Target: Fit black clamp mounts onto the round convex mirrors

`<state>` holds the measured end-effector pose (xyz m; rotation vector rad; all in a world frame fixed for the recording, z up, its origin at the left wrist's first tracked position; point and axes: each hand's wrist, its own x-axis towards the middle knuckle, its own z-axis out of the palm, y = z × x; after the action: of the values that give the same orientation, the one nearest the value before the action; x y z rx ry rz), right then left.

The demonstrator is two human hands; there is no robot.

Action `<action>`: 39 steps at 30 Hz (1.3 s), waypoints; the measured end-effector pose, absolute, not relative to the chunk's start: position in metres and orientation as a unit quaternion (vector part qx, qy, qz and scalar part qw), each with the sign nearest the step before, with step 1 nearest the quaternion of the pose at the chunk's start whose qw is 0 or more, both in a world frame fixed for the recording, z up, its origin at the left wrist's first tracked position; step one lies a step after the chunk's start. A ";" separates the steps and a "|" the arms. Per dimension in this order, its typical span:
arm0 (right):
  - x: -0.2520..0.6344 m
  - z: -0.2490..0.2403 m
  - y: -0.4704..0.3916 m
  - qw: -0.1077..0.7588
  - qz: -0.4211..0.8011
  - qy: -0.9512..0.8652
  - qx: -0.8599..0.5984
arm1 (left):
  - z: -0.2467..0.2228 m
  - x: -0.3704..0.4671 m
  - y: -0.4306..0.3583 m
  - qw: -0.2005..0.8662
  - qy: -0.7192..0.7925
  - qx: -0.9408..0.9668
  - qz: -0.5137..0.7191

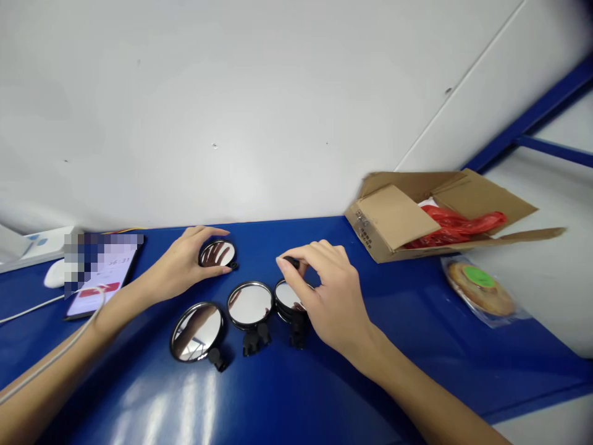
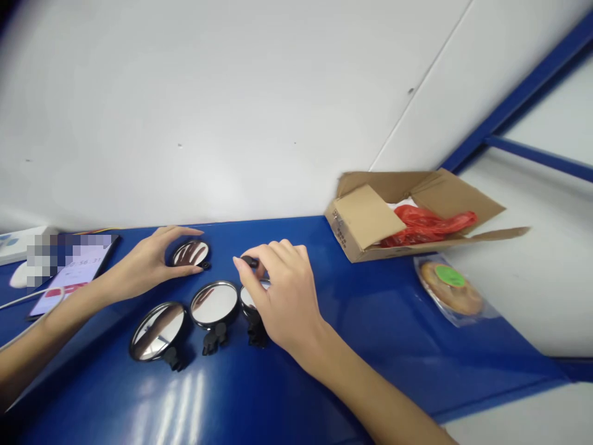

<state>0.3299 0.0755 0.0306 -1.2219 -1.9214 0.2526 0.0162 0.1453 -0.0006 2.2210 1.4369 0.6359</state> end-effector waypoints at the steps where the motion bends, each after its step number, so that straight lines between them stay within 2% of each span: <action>1: 0.330 0.031 0.076 0.415 0.104 -0.763 -0.485 | -0.003 0.014 0.144 0.203 0.526 0.792 0.234; 11: 0.331 0.029 0.076 0.416 0.105 -0.764 -0.482 | -0.016 0.010 0.149 0.240 0.548 0.762 0.248; 15: 0.331 0.027 0.077 0.435 0.089 -0.759 -0.476 | -0.015 0.014 0.148 0.225 0.551 0.761 0.257; 23: 0.331 0.027 0.077 0.446 0.079 -0.754 -0.475 | -0.003 0.015 0.136 0.200 0.562 0.759 0.260; 28: 0.333 0.026 0.079 0.457 0.086 -0.735 -0.494 | 0.014 0.019 0.095 0.195 0.560 0.755 0.279; 33: 0.334 0.024 0.082 0.435 0.106 -0.742 -0.498 | 0.022 0.016 0.057 0.252 0.500 0.788 0.257; 36: 0.333 0.023 0.087 0.412 0.146 -0.740 -0.511 | 0.020 0.010 0.049 0.294 0.421 0.825 0.236; 39: 0.328 0.025 0.096 0.371 0.191 -0.739 -0.529 | 0.017 0.006 0.046 0.319 0.413 0.829 0.202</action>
<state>0.3285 0.0960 0.0250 -1.3570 -1.8949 0.4903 0.0058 0.0464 0.0166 2.1803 1.0864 0.5302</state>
